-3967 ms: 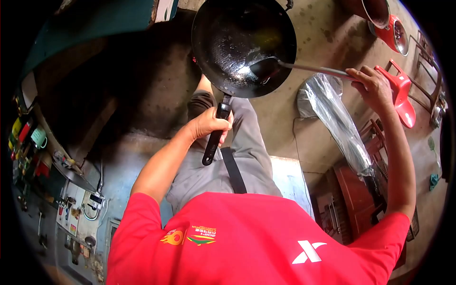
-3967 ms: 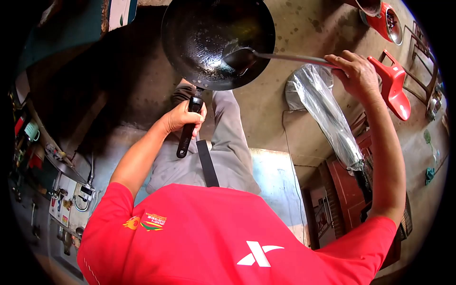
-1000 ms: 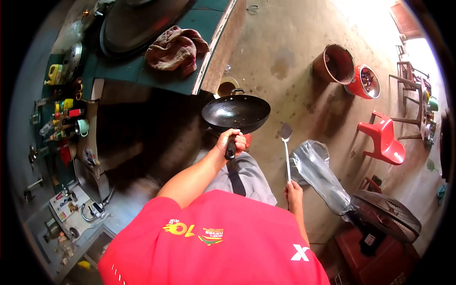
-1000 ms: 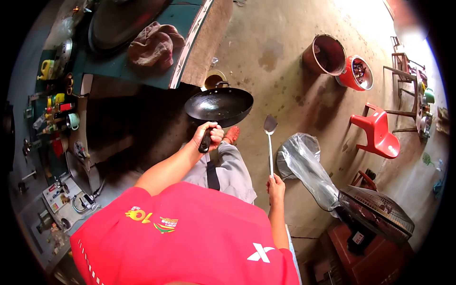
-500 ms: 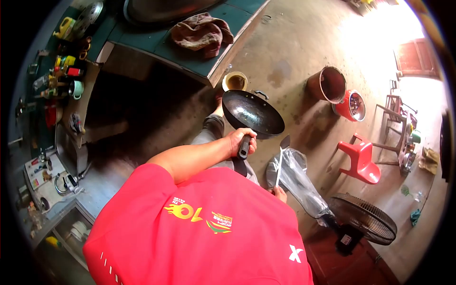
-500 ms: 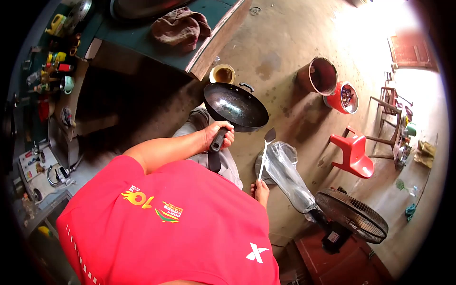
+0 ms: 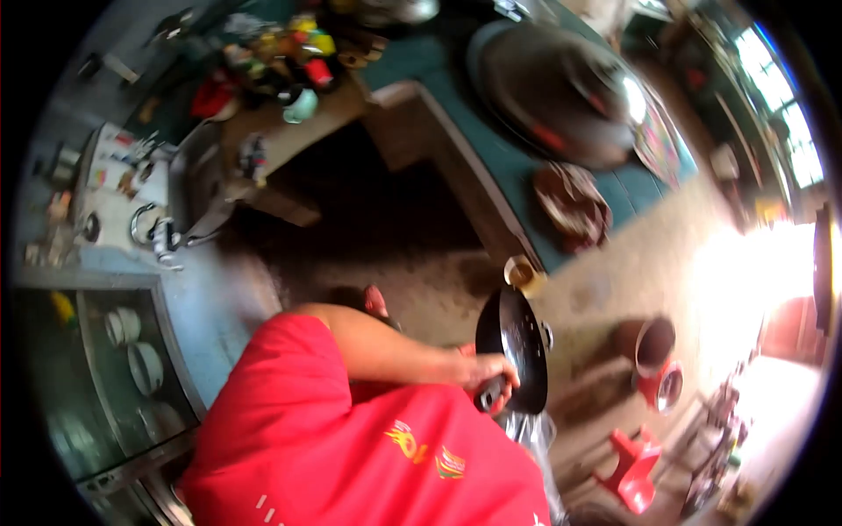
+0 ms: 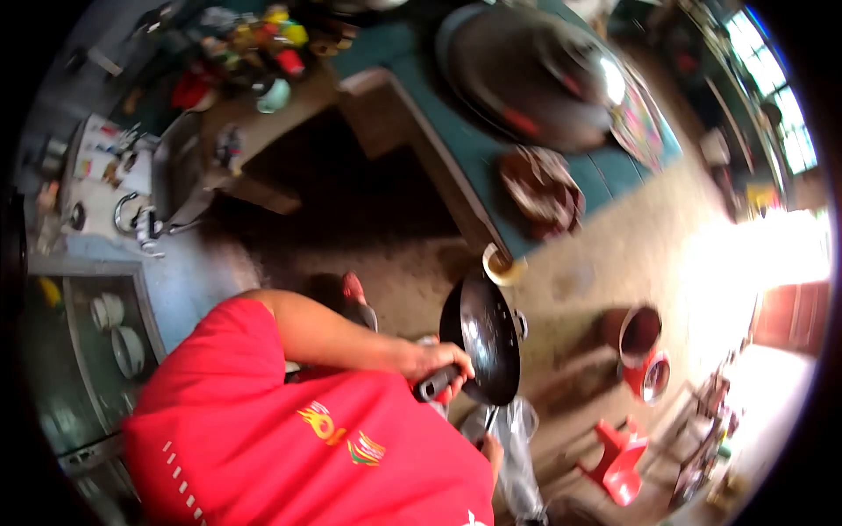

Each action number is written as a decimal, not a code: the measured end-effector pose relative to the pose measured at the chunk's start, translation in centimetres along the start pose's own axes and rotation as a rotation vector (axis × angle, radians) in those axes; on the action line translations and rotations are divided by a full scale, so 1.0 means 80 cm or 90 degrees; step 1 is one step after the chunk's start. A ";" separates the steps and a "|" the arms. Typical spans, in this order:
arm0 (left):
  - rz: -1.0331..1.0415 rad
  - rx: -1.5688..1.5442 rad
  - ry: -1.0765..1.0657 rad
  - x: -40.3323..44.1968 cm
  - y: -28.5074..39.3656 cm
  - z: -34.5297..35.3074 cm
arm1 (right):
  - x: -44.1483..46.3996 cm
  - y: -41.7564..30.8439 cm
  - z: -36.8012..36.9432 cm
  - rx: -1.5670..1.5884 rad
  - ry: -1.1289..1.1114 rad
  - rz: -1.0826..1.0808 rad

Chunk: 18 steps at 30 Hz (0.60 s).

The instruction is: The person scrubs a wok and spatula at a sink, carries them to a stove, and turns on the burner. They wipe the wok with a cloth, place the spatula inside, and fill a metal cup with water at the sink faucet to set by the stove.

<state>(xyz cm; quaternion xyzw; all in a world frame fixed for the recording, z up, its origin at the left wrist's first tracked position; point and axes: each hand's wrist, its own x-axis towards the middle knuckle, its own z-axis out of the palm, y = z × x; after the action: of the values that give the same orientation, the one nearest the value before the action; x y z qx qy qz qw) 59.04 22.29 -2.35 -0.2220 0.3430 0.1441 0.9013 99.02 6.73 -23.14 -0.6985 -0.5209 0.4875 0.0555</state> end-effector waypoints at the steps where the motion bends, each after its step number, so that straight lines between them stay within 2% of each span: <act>1: 0.022 -0.015 0.001 -0.023 0.003 -0.013 | 0.013 -0.044 0.013 0.116 -0.017 0.092; 2: -0.003 -0.015 -0.067 -0.033 0.009 -0.041 | 0.017 -0.102 0.025 0.239 -0.012 0.194; 4: 0.019 -0.053 -0.138 -0.076 0.017 -0.085 | 0.031 -0.192 0.051 0.268 -0.026 0.220; 5: 0.108 0.008 -0.137 -0.098 0.021 -0.108 | 0.035 -0.231 0.064 0.266 -0.034 0.219; 10: 0.260 -0.157 -0.177 -0.214 0.029 -0.209 | 0.055 -0.407 0.130 0.148 -0.129 0.128; 12: 0.418 -0.322 -0.180 -0.261 0.031 -0.235 | 0.059 -0.473 0.155 0.088 -0.172 0.079; 13: 0.431 -0.337 -0.226 -0.297 0.032 -0.249 | 0.062 -0.506 0.167 0.060 -0.192 0.053; 14: 0.483 -0.356 -0.167 -0.332 0.030 -0.252 | 0.062 -0.538 0.178 0.027 -0.215 0.027; 17: 0.585 -0.453 -0.271 -0.395 0.025 -0.287 | 0.066 -0.629 0.210 -0.056 -0.283 -0.054; 18: 0.641 -0.472 -0.254 -0.427 0.019 -0.287 | 0.066 -0.655 0.220 -0.083 -0.303 -0.078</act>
<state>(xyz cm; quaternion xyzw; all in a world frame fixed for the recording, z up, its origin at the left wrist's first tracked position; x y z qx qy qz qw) 20.99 8.43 5.20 -0.2993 0.1591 0.6954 0.6337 50.63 26.93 -4.82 -0.5330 -0.5910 0.5996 -0.0843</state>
